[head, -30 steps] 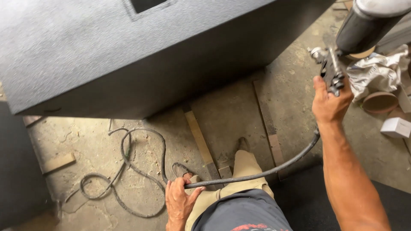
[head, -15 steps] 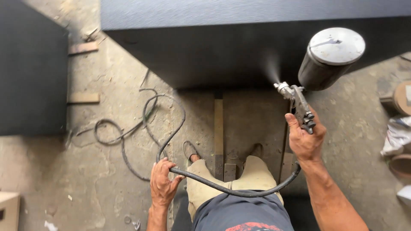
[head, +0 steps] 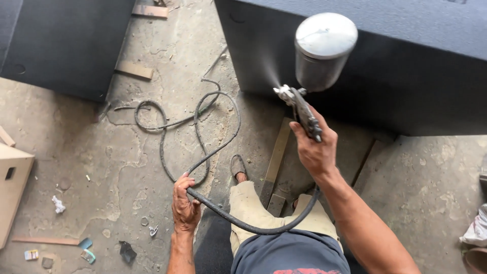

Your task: Spray painting large wooden speaker boxes with a black textured finish using a pneumatic spray gun.

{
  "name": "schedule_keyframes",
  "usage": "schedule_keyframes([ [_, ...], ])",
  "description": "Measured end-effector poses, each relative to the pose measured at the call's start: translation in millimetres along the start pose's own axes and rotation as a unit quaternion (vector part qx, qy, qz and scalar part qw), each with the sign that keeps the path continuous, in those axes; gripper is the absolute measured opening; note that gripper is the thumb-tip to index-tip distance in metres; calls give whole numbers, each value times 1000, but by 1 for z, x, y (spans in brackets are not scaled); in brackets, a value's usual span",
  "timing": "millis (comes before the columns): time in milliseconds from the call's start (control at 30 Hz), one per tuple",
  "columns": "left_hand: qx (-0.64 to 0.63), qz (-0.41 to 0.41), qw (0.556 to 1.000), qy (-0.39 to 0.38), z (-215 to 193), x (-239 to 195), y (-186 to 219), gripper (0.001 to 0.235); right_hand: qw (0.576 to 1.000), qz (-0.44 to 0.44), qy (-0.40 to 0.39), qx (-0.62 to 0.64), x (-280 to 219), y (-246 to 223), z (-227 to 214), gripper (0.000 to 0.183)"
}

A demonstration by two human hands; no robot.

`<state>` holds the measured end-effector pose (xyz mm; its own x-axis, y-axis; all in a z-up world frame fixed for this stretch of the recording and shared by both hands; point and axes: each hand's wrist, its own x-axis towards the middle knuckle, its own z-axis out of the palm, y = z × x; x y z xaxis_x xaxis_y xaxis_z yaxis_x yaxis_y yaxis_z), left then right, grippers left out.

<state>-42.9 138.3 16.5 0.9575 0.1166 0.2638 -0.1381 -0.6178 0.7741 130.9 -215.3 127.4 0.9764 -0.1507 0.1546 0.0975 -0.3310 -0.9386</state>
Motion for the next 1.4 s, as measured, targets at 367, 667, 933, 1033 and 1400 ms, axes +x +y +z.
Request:
schedule_keyframes([
  [367,0,-18,1000,21,-6,-9,-9,76,997,-21,-69,31,34,-26,42,58],
  [667,9,27,996,-81,64,15,30,80,997,39,56,-18,-6,-11,-90,50],
  [933,10,120,972,-203,130,37,79,76,962,69,229,-135,-61,44,-221,46],
  [1033,5,155,960,-233,151,42,99,72,922,157,281,-213,-81,69,-270,37],
  [1400,86,191,929,-306,219,20,105,71,866,83,400,-288,-90,108,-409,23],
])
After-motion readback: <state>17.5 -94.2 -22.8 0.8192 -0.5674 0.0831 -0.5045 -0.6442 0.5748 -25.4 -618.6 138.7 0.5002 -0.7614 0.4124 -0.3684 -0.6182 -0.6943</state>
